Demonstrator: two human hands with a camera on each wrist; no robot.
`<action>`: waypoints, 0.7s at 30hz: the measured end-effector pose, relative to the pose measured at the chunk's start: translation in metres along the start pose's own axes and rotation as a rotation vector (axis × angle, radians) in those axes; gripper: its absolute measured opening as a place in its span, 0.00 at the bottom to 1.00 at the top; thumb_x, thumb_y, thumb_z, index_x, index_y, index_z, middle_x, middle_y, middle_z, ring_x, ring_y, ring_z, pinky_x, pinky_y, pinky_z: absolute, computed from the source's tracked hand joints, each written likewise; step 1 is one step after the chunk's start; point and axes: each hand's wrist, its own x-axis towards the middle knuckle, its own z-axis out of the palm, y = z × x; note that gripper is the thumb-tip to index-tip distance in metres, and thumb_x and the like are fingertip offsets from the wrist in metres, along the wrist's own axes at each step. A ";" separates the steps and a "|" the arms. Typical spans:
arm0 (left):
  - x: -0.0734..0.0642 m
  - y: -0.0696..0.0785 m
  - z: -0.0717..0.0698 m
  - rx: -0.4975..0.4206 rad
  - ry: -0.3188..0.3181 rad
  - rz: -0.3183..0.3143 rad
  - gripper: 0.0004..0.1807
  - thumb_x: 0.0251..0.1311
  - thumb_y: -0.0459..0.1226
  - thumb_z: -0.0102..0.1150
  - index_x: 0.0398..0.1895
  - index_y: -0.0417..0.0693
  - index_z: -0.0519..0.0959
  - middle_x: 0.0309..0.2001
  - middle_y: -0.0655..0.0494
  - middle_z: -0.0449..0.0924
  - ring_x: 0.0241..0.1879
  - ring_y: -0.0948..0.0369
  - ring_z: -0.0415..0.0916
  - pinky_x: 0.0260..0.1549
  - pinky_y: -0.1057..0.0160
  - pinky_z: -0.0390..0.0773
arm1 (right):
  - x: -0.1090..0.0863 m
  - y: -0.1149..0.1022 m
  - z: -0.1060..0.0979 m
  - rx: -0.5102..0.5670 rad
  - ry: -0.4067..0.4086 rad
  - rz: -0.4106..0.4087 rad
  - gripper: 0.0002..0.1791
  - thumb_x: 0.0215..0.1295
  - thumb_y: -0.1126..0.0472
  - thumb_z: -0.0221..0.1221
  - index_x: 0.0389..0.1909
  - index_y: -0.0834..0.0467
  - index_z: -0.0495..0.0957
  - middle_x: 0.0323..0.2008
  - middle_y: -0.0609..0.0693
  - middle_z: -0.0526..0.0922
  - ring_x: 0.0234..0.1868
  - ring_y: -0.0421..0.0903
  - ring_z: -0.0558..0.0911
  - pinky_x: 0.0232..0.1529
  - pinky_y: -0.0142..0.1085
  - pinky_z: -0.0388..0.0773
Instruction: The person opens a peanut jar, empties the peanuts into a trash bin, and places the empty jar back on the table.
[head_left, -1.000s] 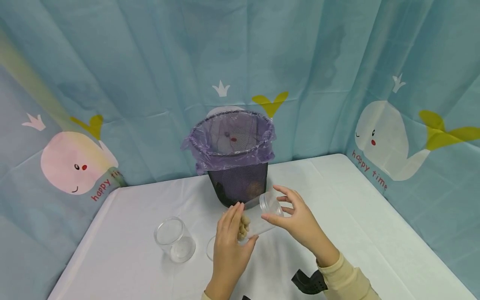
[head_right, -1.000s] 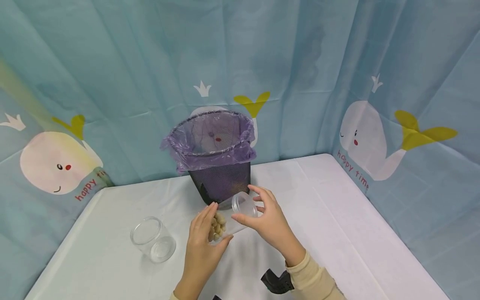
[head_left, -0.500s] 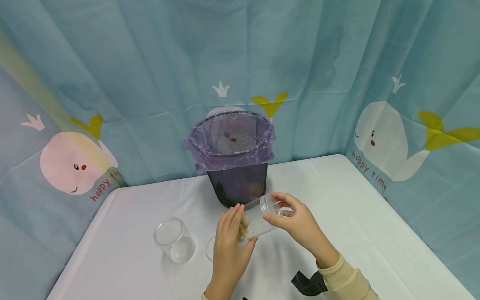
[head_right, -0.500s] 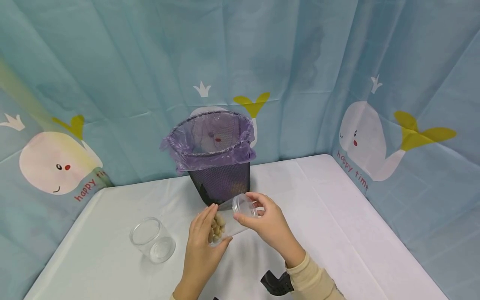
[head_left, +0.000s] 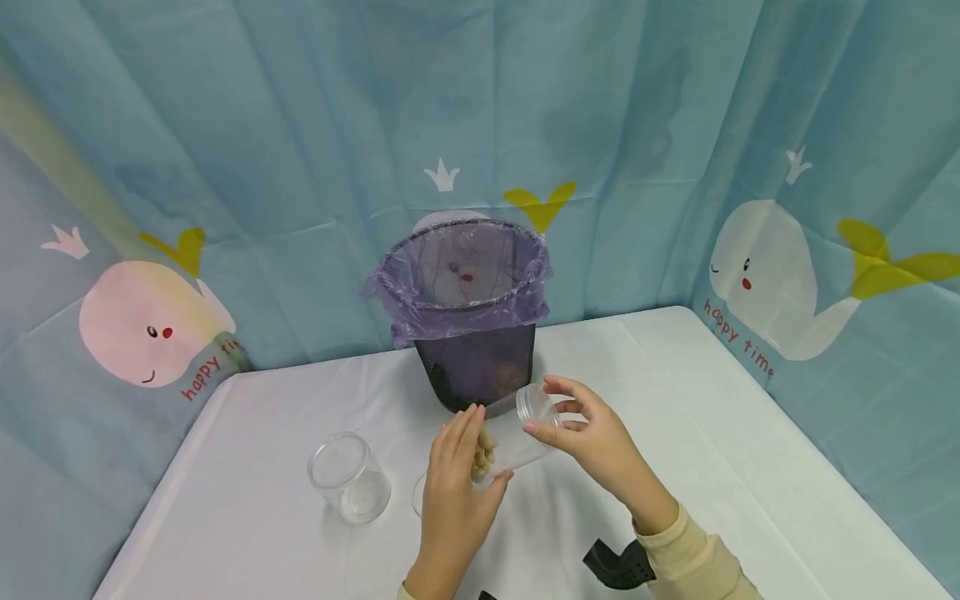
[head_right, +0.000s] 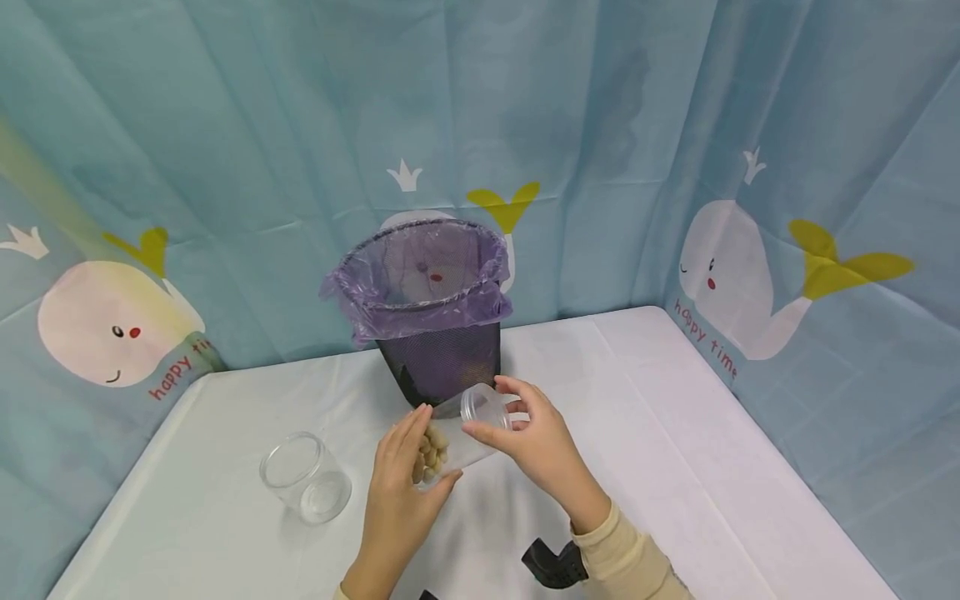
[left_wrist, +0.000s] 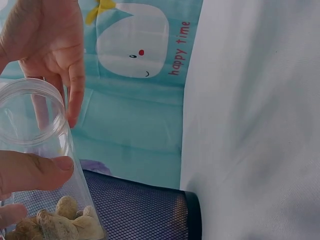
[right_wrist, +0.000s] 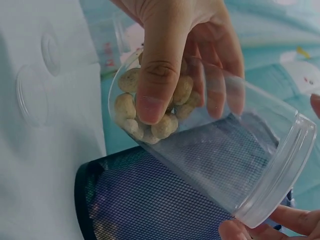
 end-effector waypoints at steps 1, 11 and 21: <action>0.000 0.000 0.000 0.000 -0.002 -0.003 0.56 0.18 0.28 0.87 0.64 0.42 0.74 0.62 0.46 0.78 0.62 0.48 0.73 0.73 0.75 0.57 | 0.000 0.000 0.000 -0.007 0.000 0.000 0.39 0.58 0.49 0.70 0.69 0.53 0.69 0.67 0.52 0.74 0.61 0.51 0.75 0.61 0.47 0.78; 0.000 0.001 0.000 -0.012 -0.002 -0.005 0.55 0.17 0.27 0.87 0.63 0.41 0.75 0.61 0.45 0.78 0.61 0.47 0.74 0.74 0.77 0.53 | -0.002 0.000 -0.002 0.004 -0.039 -0.060 0.35 0.60 0.52 0.69 0.68 0.57 0.71 0.65 0.55 0.75 0.63 0.52 0.74 0.65 0.48 0.77; 0.000 0.001 -0.001 -0.029 -0.003 -0.006 0.56 0.16 0.27 0.87 0.63 0.39 0.75 0.62 0.44 0.77 0.61 0.47 0.73 0.75 0.77 0.50 | -0.001 0.003 -0.002 0.068 -0.097 -0.103 0.37 0.60 0.57 0.69 0.70 0.56 0.68 0.70 0.59 0.67 0.69 0.60 0.69 0.68 0.50 0.74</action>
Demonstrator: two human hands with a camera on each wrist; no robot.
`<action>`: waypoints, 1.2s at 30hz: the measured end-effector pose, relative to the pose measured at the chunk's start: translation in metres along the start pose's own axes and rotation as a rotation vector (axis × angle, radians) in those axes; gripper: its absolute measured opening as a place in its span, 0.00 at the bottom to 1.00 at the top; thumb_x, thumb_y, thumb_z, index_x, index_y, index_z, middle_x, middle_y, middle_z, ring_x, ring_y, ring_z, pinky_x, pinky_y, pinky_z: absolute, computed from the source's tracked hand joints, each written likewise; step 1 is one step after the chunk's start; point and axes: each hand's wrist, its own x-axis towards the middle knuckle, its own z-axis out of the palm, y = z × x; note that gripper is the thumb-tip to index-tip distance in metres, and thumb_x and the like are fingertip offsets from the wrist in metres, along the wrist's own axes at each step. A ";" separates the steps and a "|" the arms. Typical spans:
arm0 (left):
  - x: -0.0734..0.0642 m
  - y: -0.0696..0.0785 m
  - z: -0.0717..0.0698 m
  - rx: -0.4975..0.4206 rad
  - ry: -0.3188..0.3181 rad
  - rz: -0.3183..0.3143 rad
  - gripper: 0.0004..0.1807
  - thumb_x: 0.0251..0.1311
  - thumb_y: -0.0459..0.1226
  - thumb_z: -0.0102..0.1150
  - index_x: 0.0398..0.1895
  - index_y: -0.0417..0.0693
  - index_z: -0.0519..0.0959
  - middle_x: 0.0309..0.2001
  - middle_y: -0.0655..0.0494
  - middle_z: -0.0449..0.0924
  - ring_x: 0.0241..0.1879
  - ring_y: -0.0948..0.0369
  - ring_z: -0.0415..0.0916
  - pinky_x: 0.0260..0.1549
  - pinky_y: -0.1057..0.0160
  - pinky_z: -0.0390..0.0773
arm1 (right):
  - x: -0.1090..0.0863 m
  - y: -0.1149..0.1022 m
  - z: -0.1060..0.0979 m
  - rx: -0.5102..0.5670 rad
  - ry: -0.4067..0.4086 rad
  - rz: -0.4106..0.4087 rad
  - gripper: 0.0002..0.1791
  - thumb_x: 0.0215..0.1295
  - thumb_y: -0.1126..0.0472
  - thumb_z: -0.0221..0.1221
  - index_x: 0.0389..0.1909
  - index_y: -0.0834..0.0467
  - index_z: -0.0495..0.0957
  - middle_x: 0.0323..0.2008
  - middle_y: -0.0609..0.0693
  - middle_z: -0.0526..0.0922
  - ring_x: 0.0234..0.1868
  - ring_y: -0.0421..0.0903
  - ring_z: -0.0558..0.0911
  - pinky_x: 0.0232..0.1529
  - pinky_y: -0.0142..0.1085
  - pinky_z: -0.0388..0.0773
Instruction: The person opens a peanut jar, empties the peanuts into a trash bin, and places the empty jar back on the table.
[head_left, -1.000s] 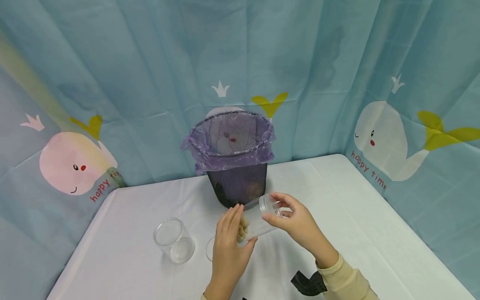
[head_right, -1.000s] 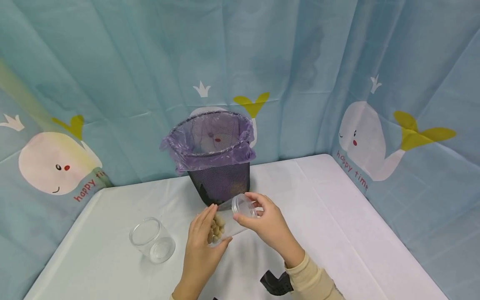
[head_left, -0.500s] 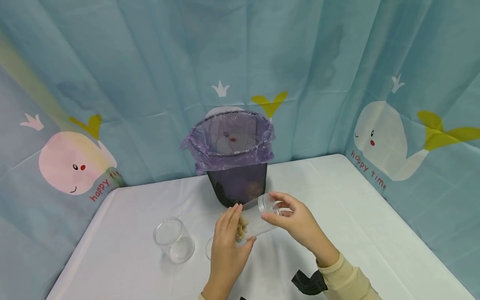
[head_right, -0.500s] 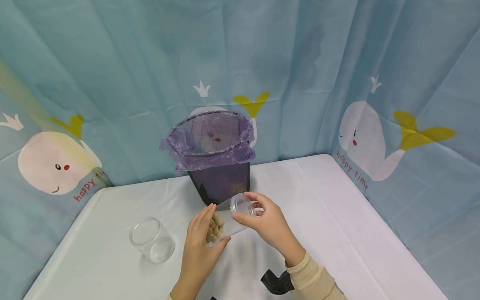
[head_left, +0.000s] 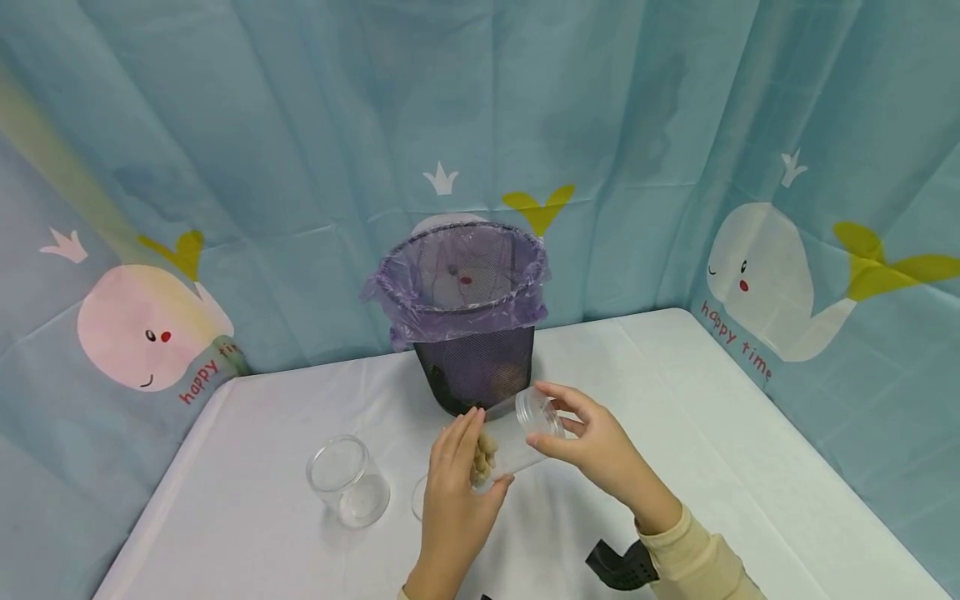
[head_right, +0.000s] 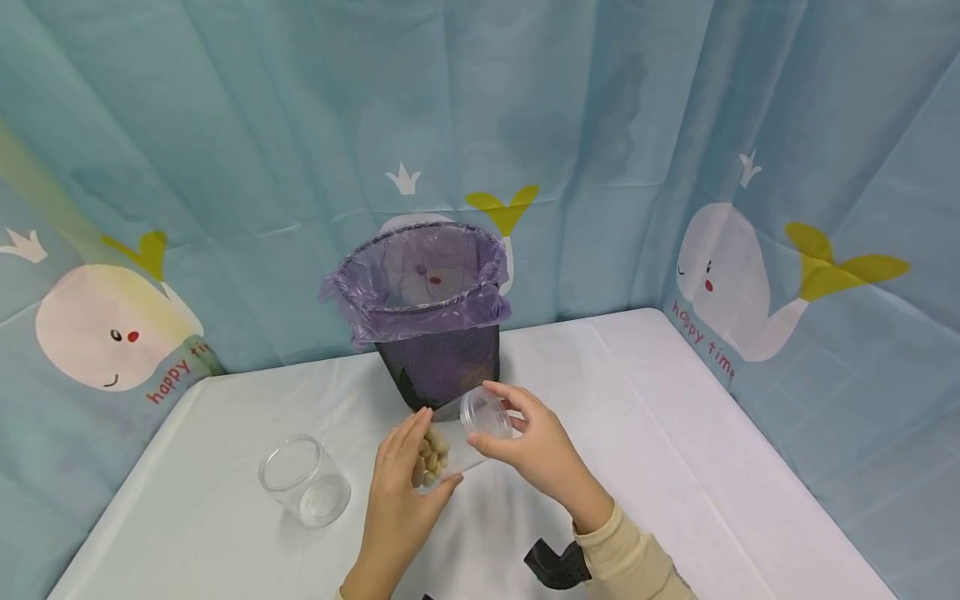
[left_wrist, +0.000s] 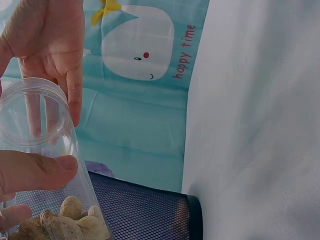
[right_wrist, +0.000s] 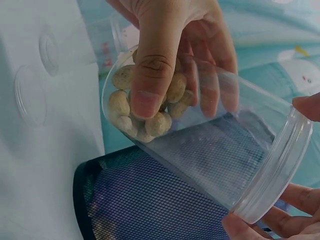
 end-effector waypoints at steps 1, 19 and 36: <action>0.000 0.000 0.000 -0.001 -0.002 -0.001 0.56 0.16 0.27 0.87 0.63 0.39 0.75 0.62 0.44 0.77 0.61 0.47 0.73 0.75 0.77 0.49 | 0.000 0.000 0.000 0.006 -0.002 -0.005 0.39 0.59 0.57 0.69 0.71 0.55 0.66 0.72 0.58 0.65 0.70 0.61 0.67 0.68 0.51 0.74; -0.001 0.003 -0.001 0.004 0.002 0.012 0.58 0.17 0.27 0.87 0.66 0.44 0.73 0.63 0.47 0.77 0.62 0.48 0.73 0.73 0.77 0.55 | -0.003 -0.006 0.005 -0.017 0.113 0.117 0.38 0.56 0.52 0.72 0.67 0.54 0.71 0.63 0.57 0.75 0.59 0.54 0.77 0.53 0.40 0.83; -0.001 0.002 -0.001 0.003 0.006 0.024 0.57 0.17 0.27 0.87 0.65 0.41 0.73 0.63 0.46 0.77 0.61 0.46 0.73 0.74 0.78 0.51 | -0.004 -0.003 0.004 -0.022 0.084 0.040 0.48 0.56 0.53 0.72 0.75 0.52 0.58 0.69 0.54 0.69 0.69 0.55 0.69 0.69 0.56 0.71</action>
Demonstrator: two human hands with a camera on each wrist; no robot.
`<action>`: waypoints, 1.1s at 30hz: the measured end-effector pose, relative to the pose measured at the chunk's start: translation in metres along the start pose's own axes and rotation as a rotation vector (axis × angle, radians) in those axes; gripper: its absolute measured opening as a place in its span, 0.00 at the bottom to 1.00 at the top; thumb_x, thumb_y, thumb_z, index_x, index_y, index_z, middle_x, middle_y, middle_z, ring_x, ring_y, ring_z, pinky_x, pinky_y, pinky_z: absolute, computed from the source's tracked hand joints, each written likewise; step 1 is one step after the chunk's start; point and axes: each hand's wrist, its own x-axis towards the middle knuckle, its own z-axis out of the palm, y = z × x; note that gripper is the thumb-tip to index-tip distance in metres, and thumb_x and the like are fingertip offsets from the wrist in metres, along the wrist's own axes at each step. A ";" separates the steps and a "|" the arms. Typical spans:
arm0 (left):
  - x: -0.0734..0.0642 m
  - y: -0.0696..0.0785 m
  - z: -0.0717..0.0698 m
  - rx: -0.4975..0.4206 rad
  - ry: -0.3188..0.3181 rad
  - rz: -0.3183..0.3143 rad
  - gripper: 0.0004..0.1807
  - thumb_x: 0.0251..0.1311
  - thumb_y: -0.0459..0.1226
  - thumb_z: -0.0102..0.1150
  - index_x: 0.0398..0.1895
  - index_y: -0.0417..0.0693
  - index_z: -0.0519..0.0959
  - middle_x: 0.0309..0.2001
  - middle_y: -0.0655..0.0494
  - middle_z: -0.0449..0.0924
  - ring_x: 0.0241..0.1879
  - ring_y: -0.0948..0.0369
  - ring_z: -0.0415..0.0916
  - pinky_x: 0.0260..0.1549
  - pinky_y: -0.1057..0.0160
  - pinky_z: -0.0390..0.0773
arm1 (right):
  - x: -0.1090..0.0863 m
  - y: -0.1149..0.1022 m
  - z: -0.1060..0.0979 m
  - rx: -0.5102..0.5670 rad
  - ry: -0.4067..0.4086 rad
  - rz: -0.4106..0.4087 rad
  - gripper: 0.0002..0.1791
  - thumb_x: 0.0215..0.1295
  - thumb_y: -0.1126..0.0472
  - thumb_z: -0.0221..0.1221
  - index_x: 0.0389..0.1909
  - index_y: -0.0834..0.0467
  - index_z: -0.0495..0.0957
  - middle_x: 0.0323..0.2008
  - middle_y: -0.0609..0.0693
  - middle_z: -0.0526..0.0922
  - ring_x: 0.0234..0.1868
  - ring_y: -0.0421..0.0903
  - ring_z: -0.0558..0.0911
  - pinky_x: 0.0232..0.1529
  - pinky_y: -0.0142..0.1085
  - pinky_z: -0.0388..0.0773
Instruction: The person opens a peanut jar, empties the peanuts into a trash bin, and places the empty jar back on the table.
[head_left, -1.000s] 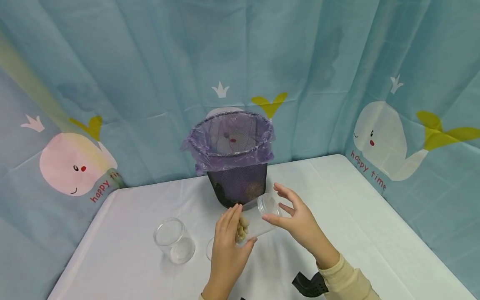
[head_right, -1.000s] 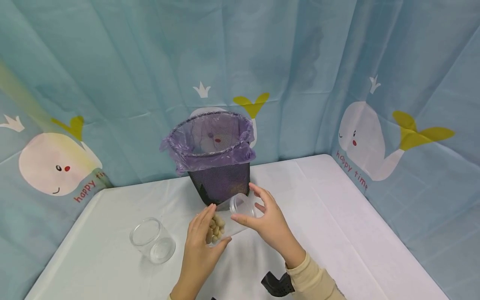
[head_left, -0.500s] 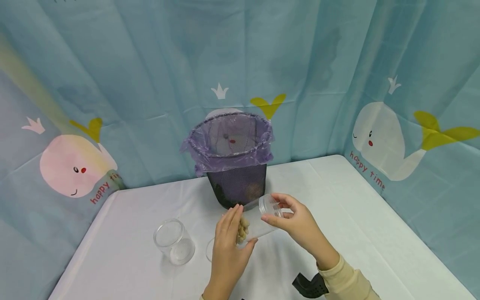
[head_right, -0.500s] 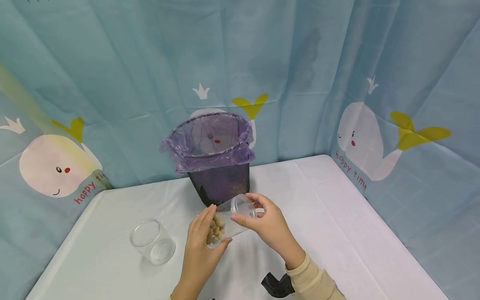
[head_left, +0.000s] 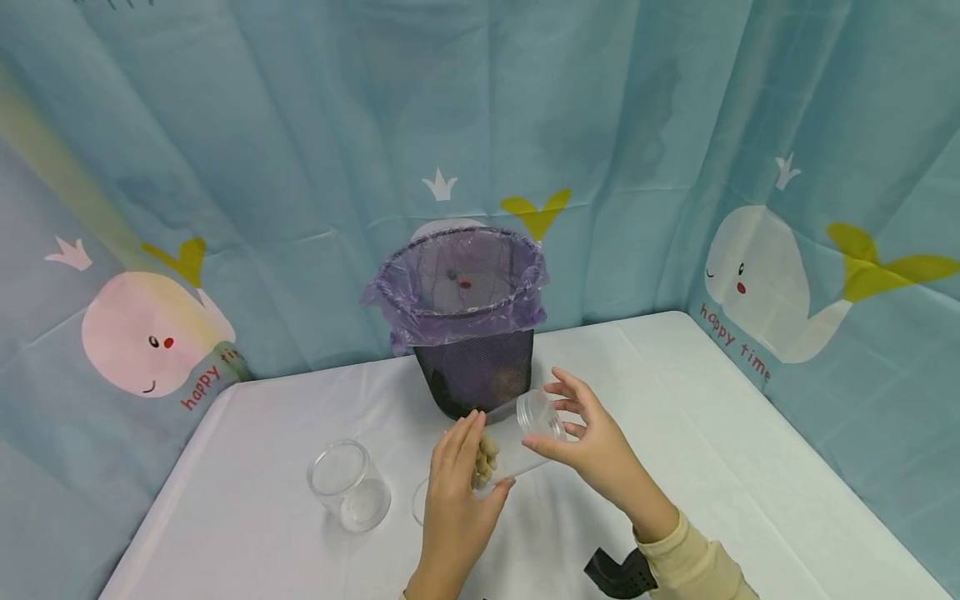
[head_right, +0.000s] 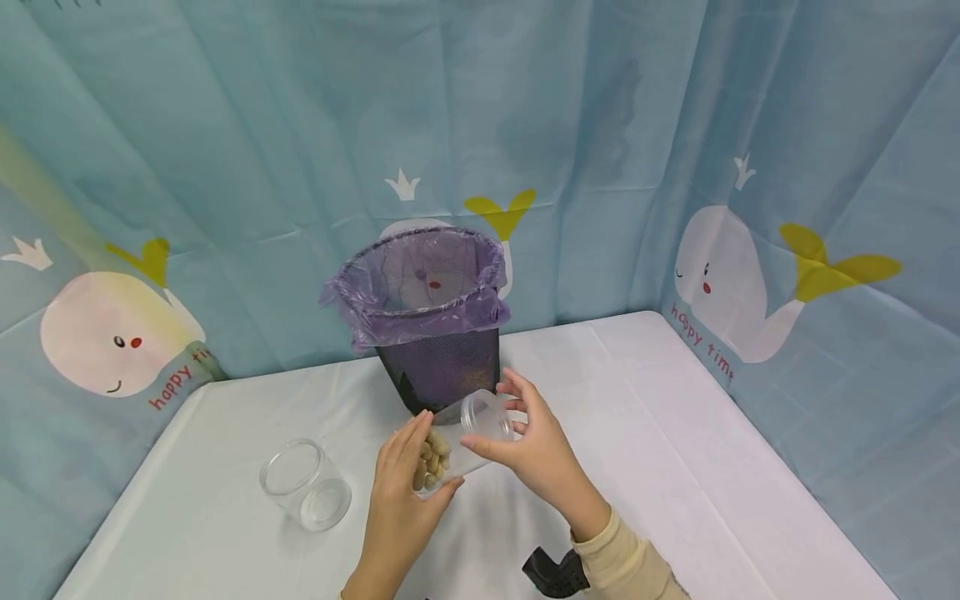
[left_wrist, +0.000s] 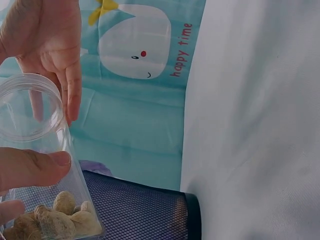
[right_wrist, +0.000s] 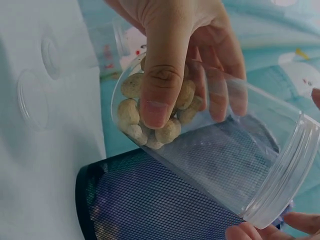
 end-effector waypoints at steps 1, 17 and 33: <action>0.000 0.000 0.000 0.002 -0.002 -0.002 0.57 0.17 0.27 0.87 0.65 0.41 0.73 0.63 0.46 0.76 0.61 0.46 0.73 0.74 0.78 0.51 | 0.000 0.000 0.000 -0.002 0.004 0.005 0.49 0.56 0.52 0.72 0.76 0.51 0.57 0.69 0.53 0.68 0.69 0.55 0.68 0.69 0.56 0.70; -0.001 -0.002 -0.002 0.019 -0.006 -0.012 0.60 0.17 0.28 0.87 0.68 0.45 0.72 0.63 0.47 0.76 0.62 0.47 0.73 0.74 0.77 0.54 | 0.000 0.002 0.003 -0.014 -0.006 0.019 0.40 0.56 0.51 0.72 0.69 0.57 0.68 0.65 0.55 0.73 0.66 0.53 0.72 0.67 0.52 0.74; 0.003 -0.005 -0.005 0.050 0.006 0.001 0.57 0.17 0.29 0.88 0.65 0.41 0.74 0.62 0.46 0.77 0.61 0.48 0.73 0.73 0.75 0.57 | 0.002 0.000 0.004 -0.009 0.028 0.001 0.40 0.56 0.52 0.72 0.69 0.55 0.68 0.65 0.53 0.74 0.63 0.51 0.73 0.66 0.49 0.75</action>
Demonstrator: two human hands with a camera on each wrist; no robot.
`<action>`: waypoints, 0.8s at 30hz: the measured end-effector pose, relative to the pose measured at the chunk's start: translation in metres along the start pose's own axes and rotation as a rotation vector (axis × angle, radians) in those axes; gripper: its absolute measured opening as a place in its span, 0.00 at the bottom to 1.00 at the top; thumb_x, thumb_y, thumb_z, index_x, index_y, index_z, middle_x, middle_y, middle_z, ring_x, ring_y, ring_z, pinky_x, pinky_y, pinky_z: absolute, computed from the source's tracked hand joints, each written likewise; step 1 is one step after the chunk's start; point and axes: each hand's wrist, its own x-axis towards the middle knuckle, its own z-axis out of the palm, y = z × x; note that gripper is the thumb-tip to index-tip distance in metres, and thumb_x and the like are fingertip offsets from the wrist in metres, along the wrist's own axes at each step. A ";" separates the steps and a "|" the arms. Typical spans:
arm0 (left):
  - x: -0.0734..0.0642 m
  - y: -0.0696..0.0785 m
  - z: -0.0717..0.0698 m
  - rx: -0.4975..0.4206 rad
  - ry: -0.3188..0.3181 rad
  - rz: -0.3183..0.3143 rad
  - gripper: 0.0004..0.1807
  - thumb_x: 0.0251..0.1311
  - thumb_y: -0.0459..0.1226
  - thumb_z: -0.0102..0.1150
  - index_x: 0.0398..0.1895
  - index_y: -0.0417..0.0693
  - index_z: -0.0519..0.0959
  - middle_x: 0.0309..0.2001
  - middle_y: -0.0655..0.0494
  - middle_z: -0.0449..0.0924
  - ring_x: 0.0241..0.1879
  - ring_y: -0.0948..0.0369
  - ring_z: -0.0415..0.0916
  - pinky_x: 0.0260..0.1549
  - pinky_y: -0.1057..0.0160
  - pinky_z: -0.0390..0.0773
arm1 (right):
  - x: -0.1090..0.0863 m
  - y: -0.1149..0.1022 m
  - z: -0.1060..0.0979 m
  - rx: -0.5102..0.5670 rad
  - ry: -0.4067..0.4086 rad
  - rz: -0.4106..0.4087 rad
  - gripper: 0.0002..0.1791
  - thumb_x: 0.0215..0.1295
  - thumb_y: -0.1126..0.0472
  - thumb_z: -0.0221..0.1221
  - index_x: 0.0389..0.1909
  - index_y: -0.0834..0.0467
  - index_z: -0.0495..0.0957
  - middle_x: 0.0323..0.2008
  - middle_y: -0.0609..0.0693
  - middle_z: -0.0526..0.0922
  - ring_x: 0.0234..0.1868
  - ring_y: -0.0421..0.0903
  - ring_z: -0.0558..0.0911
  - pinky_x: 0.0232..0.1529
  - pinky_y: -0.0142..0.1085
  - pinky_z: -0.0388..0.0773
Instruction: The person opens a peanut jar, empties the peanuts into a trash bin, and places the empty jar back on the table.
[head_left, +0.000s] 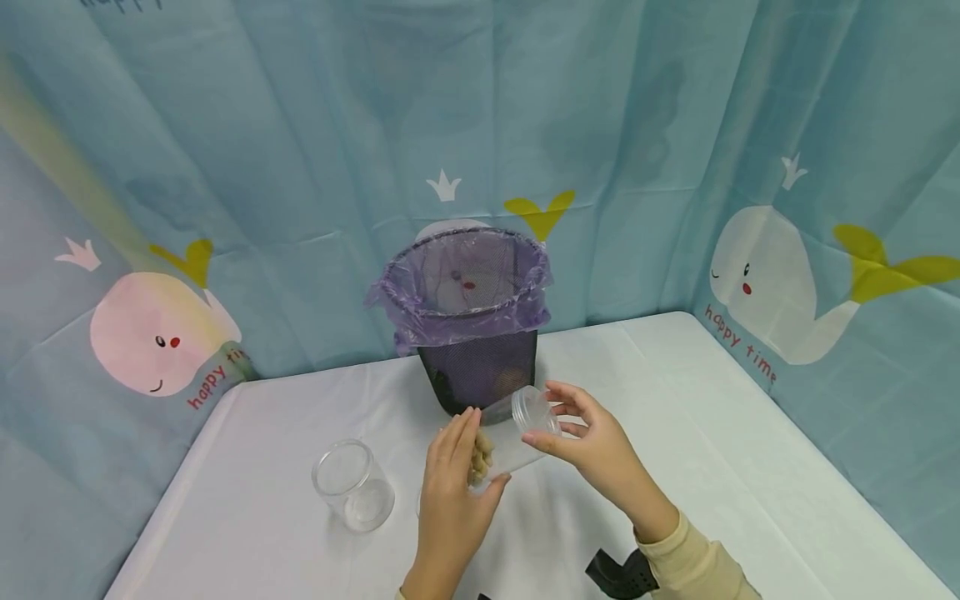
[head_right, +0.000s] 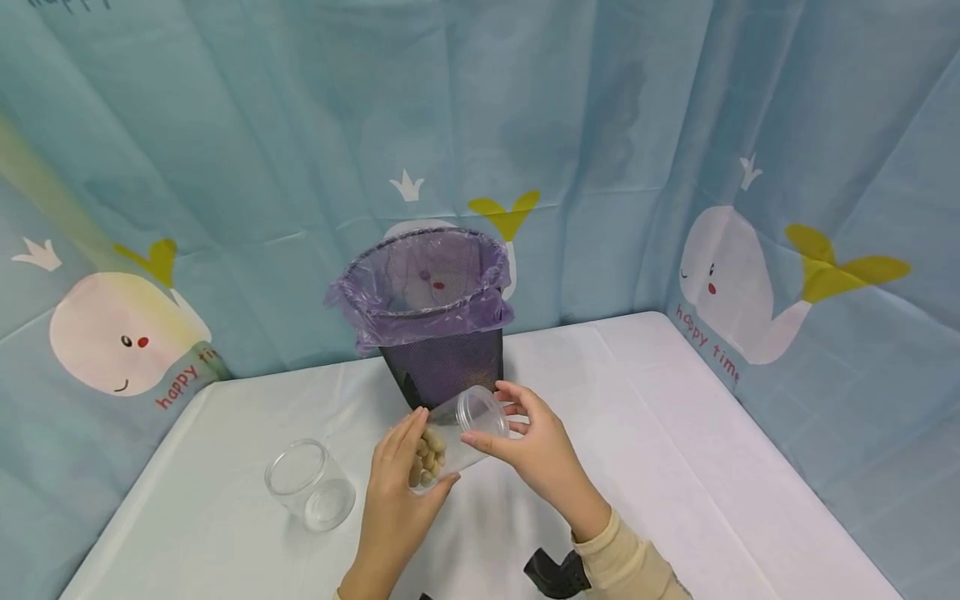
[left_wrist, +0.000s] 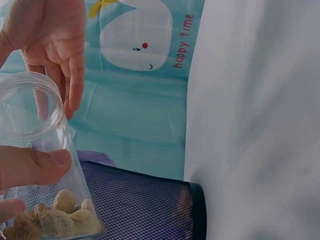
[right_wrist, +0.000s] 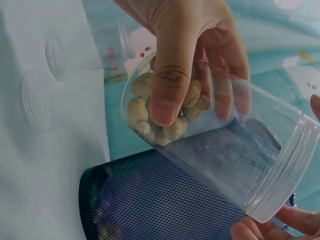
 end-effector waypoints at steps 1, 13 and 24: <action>0.000 0.000 0.000 0.000 0.000 0.000 0.57 0.17 0.29 0.88 0.65 0.42 0.74 0.62 0.46 0.77 0.62 0.48 0.73 0.73 0.74 0.59 | 0.000 0.000 0.000 0.000 -0.002 0.004 0.40 0.56 0.51 0.72 0.69 0.55 0.68 0.66 0.53 0.74 0.63 0.51 0.73 0.66 0.49 0.75; -0.001 -0.001 0.001 -0.017 -0.011 -0.004 0.57 0.18 0.29 0.88 0.66 0.44 0.74 0.63 0.49 0.77 0.62 0.48 0.74 0.73 0.72 0.60 | 0.000 0.001 -0.001 0.014 -0.051 -0.048 0.39 0.57 0.55 0.71 0.69 0.59 0.68 0.69 0.55 0.71 0.67 0.55 0.71 0.68 0.50 0.74; 0.000 0.000 0.001 -0.017 -0.015 0.005 0.56 0.17 0.29 0.88 0.65 0.42 0.74 0.62 0.46 0.77 0.61 0.47 0.74 0.73 0.74 0.60 | 0.000 -0.003 -0.002 -0.007 -0.015 0.006 0.40 0.58 0.52 0.70 0.70 0.56 0.67 0.65 0.55 0.74 0.61 0.51 0.74 0.63 0.47 0.76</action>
